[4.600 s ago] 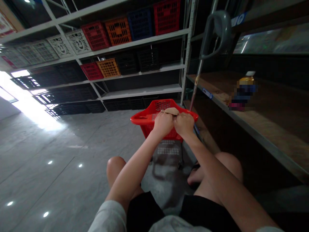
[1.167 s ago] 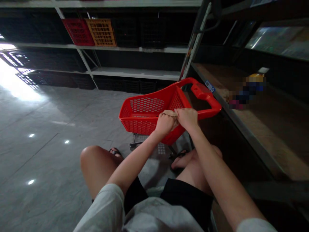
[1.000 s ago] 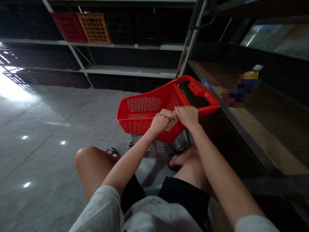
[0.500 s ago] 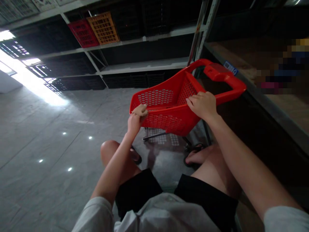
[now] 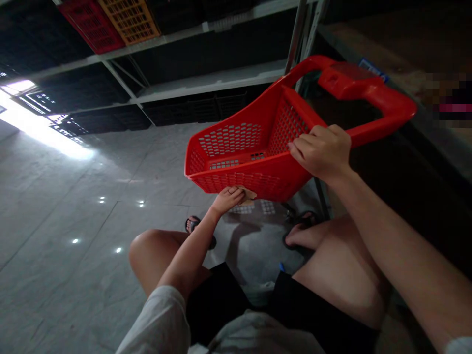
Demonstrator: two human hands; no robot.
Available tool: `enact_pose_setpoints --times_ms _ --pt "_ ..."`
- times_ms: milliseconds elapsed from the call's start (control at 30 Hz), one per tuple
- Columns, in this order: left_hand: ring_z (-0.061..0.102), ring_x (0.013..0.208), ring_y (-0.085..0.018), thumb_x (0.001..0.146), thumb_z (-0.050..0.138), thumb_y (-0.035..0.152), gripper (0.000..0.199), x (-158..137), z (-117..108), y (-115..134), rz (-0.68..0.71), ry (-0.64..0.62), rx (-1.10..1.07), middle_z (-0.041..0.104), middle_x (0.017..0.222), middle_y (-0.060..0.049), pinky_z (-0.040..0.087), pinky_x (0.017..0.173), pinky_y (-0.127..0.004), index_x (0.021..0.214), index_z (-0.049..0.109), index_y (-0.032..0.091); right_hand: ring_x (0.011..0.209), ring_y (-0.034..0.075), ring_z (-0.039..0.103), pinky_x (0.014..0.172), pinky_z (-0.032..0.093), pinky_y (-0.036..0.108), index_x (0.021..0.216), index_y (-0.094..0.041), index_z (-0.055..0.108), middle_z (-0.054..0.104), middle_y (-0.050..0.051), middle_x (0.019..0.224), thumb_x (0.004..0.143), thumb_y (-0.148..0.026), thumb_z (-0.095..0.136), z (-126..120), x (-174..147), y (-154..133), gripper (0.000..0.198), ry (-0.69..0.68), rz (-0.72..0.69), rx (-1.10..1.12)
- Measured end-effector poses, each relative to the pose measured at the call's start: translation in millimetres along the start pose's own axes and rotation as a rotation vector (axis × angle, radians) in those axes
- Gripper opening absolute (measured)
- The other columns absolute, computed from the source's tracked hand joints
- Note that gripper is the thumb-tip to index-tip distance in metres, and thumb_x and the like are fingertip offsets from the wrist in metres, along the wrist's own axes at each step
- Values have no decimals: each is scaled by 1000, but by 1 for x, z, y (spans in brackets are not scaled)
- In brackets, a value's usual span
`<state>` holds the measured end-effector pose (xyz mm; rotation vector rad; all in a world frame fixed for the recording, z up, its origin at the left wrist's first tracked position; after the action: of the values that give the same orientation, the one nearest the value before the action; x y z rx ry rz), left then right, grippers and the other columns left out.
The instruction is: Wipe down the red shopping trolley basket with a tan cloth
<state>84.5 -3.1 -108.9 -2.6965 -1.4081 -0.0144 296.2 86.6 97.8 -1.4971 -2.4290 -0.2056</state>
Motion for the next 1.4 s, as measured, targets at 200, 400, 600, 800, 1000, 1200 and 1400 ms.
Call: enact_pose_setpoints --times_ms 200,400,600,800,1000,1200,1400 --pt "70 129 -25 112 53 23 32 17 -67 -26 -120 283 12 79 132 -8 57 110 -41 127 80 30 118 37 64 106 44 55 105 -24 81 79 17 107 113 -40 27 11 9 12 57 58 13 58" --pt "65 141 -26 114 48 28 38 103 -85 7 -117 385 -21 75 144 -6 53 120 -46 143 72 35 148 42 47 120 34 65 118 -25 80 71 16 141 113 -35 28 15 3 44 53 296 237 107" --pt "73 131 -19 104 56 7 40 105 29 36 189 -73 -15 78 138 -8 61 104 -30 131 78 26 155 31 42 135 23 58 127 -36 76 70 7 144 116 -41 26 25 18 69 52 325 223 91" --pt "73 124 -23 106 54 11 31 83 20 -8 210 -83 26 82 123 -7 58 105 -37 113 80 26 156 35 40 130 26 68 146 -36 68 69 7 143 113 -30 35 39 41 81 47 337 85 152" --pt "59 143 -28 116 46 32 37 161 -106 -13 -61 452 2 72 143 -8 42 123 -52 145 69 33 152 29 47 136 26 58 134 -40 77 73 3 138 114 -28 31 32 38 74 51 408 170 172" --pt "59 145 -31 112 53 24 38 201 -57 44 61 281 -31 69 150 -10 50 117 -48 146 69 30 152 27 48 135 28 55 141 -39 72 72 2 140 112 -23 29 30 28 74 54 391 130 195" --pt "73 122 -24 102 53 1 39 129 48 48 225 -78 4 80 129 -8 58 100 -35 126 74 23 155 30 42 132 28 62 153 -42 61 66 2 146 108 -20 34 35 25 69 56 352 81 229"
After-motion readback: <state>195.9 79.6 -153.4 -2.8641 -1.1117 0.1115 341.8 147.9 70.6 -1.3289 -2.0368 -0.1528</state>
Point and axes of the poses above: each hand's wrist, its own x-axis towards the middle knuckle, its own z-axis out of the palm, y = z × x, the point moved 10 cm from there along x, towards the middle knuckle
